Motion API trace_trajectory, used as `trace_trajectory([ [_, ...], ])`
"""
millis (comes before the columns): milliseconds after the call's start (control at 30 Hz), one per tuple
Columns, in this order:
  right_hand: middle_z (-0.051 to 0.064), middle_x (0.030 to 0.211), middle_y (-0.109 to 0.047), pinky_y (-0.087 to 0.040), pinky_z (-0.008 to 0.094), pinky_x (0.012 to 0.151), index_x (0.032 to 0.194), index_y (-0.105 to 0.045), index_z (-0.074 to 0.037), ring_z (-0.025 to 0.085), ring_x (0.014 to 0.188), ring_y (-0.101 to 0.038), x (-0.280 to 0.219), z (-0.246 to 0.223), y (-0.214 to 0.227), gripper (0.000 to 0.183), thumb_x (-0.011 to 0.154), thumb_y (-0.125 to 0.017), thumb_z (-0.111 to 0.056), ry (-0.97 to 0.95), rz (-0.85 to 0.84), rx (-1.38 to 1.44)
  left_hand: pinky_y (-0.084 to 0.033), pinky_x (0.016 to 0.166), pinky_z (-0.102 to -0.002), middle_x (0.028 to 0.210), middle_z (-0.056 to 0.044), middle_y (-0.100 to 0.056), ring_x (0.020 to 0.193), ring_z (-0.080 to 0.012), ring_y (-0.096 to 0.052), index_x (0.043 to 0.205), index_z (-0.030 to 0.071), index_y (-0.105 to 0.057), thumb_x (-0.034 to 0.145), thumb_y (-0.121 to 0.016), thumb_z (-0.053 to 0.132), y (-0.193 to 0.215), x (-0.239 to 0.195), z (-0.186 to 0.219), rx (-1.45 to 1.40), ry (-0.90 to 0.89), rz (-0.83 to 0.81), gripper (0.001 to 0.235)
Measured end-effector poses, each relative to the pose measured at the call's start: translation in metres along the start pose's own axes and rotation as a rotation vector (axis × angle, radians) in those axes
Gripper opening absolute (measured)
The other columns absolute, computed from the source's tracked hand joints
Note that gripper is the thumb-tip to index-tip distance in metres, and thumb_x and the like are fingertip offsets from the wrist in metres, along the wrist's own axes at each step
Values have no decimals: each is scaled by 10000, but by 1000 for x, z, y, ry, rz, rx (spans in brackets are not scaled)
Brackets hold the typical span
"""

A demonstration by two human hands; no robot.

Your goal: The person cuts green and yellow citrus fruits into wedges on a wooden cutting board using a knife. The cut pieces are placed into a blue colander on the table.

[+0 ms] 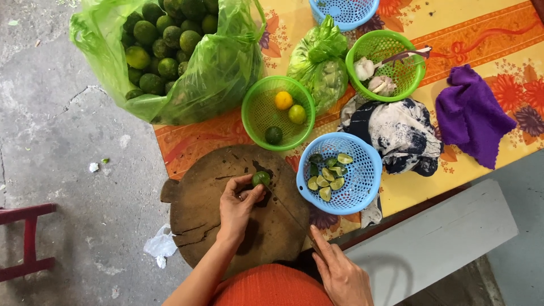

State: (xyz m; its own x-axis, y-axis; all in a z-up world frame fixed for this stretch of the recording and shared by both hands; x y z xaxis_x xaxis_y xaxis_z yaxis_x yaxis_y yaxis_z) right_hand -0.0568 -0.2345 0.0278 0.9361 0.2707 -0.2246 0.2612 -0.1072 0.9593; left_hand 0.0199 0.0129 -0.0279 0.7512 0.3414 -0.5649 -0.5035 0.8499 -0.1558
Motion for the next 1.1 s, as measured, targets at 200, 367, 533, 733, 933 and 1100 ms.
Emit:
trace_trajectory([
  [200, -112, 788, -553, -569, 375, 377, 1531, -306, -397, 133, 483, -519, -1, 1, 0, 649, 946, -586, -373, 57, 40, -12, -622, 753, -307, 824, -166, -762, 772, -207, -757, 1149, 53, -633, 846, -758, 95, -5, -6, 12, 36, 51, 42, 330],
  [367, -115, 795, -554, -570, 403, 400, 1526, -315, -421, 144, 475, -541, 1, 1, 0, 646, 941, -586, -378, 26, 7, 16, -625, 728, -301, 868, -140, -741, 767, -213, -759, 1136, 49, -645, 841, -765, 84, -4, -2, 4, -3, 17, 50, 320],
  [533, -122, 815, -570, -574, 416, 414, 1514, -325, -456, 156, 488, -572, 9, 1, 3, 637, 937, -584, -375, -7, -31, 22, -627, 758, -274, 753, -129, -725, 759, -198, -763, 1078, 36, -643, 852, -763, 64, -4, 0, -1, -32, -49, 60, 258],
  [733, -89, 999, -625, -574, 491, 483, 1547, -259, -439, 258, 643, -665, 41, -12, 7, 641, 969, -513, -331, -21, -218, 88, -608, 773, -264, 798, -99, -751, 768, -157, -753, 1071, 72, -653, 859, -762, 116, -3, -1, 3, 102, -45, 98, 243],
  [933, -19, 861, -588, -545, 508, 368, 1547, -299, -367, 312, 484, -631, 84, -38, -11, 623, 980, -553, -329, 124, -30, 58, -607, 775, -265, 856, -98, -744, 800, -183, -768, 1083, 70, -655, 865, -755, 145, -3, -2, 3, 72, 12, 109, 252],
  [1100, 46, 951, -623, -504, 559, 420, 1551, -305, -342, 406, 571, -644, 97, -45, -22, 629, 980, -563, -281, 123, -26, 151, -608, 810, -267, 886, -108, -731, 812, -181, -752, 1090, 59, -637, 860, -755, 136, -5, -5, 4, 19, -1, 77, 269],
])
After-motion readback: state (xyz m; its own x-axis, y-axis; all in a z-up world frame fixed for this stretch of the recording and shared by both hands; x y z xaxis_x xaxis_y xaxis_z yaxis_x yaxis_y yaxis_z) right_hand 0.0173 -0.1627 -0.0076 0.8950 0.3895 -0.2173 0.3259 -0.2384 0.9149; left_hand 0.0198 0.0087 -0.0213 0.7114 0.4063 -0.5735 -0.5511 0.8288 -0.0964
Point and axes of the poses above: each hand's wrist, its own x-axis towards the middle knuckle, its own y-axis out of the back of the hand, z = x × y, the point moved 3 cm from there along x, towards the middle knuckle
